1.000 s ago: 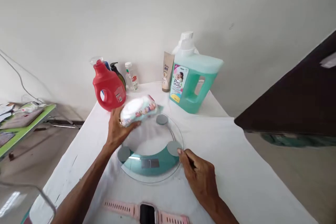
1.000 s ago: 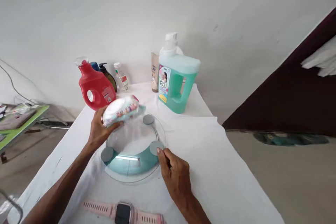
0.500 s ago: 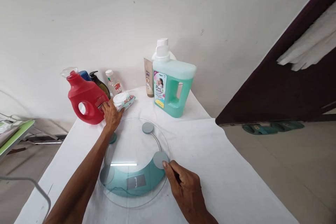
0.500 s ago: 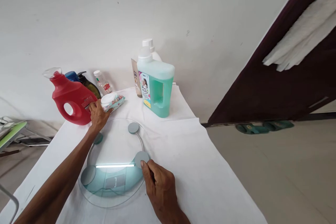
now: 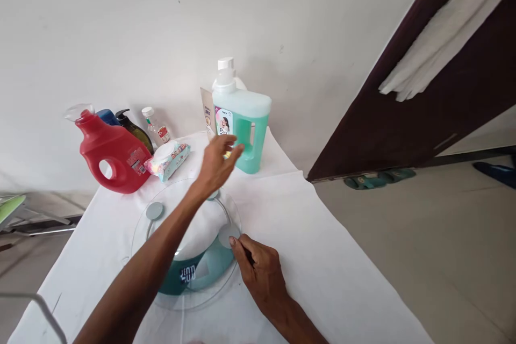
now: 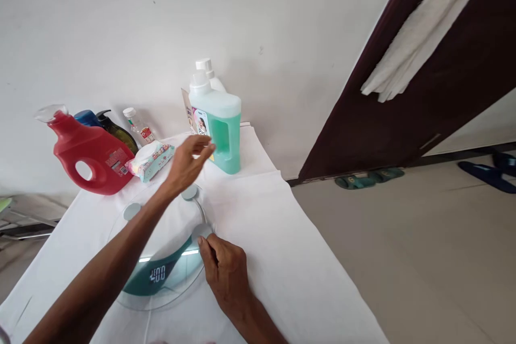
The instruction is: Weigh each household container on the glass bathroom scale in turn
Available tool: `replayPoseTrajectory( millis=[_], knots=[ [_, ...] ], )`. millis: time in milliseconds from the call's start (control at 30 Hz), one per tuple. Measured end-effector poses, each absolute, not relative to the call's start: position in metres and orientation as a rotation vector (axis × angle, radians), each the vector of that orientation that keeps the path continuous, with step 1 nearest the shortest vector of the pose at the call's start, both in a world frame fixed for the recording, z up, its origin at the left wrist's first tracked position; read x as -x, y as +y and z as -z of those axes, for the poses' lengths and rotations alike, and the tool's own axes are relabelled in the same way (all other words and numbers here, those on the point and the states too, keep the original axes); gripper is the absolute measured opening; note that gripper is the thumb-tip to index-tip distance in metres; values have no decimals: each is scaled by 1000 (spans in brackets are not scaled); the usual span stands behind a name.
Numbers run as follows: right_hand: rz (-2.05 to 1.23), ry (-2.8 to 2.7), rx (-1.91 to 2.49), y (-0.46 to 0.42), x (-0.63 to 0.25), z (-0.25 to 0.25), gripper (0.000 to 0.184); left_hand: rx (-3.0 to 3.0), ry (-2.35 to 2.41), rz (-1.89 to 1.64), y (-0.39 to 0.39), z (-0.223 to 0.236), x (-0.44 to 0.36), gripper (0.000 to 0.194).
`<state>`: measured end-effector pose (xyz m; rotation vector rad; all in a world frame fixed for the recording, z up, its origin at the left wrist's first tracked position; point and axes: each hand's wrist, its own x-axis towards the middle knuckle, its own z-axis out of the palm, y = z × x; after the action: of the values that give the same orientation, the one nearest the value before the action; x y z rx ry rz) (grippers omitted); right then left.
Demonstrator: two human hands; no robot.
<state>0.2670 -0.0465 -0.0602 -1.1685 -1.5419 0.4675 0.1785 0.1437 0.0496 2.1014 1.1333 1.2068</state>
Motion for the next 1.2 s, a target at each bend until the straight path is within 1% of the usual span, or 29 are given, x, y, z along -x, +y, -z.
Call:
replayPoseTrajectory(
  millis=[100,200,333,433,633,867,1033,1133,1200],
  knots=[
    [-433,-1533,1195,-47,-267,60,41,-1842,1084,-1200,147,-43,-241,28],
    [-410,-1537,1195,-48,-267,61,40,-1738,1099,-1259,157,-38,-278,25],
    [-375,-1542,1172,-47,-267,62,39,-1607,1058,-1411,159,-37,-287,42],
    [-376,-1553,1171,-47,-267,59,40,-1514,1058,-1505,151,-43,-273,51],
    [-421,-1560,1201,-48,-266,54,42,-1299,1140,-1733,155,-60,-233,55],
    [-420,-1586,1224,-48,-267,59,43,-1225,1093,-1740,162,-80,-198,58],
    [-372,-1584,1194,-48,-269,56,44,-1225,1001,-1793,123,-107,-173,62],
    [-351,-1607,1191,-49,-270,52,44,-1246,929,-1797,89,-123,-144,64],
    [-341,-1628,1197,-49,-270,51,45,-1277,934,-1770,65,-127,-121,68]
  ],
)
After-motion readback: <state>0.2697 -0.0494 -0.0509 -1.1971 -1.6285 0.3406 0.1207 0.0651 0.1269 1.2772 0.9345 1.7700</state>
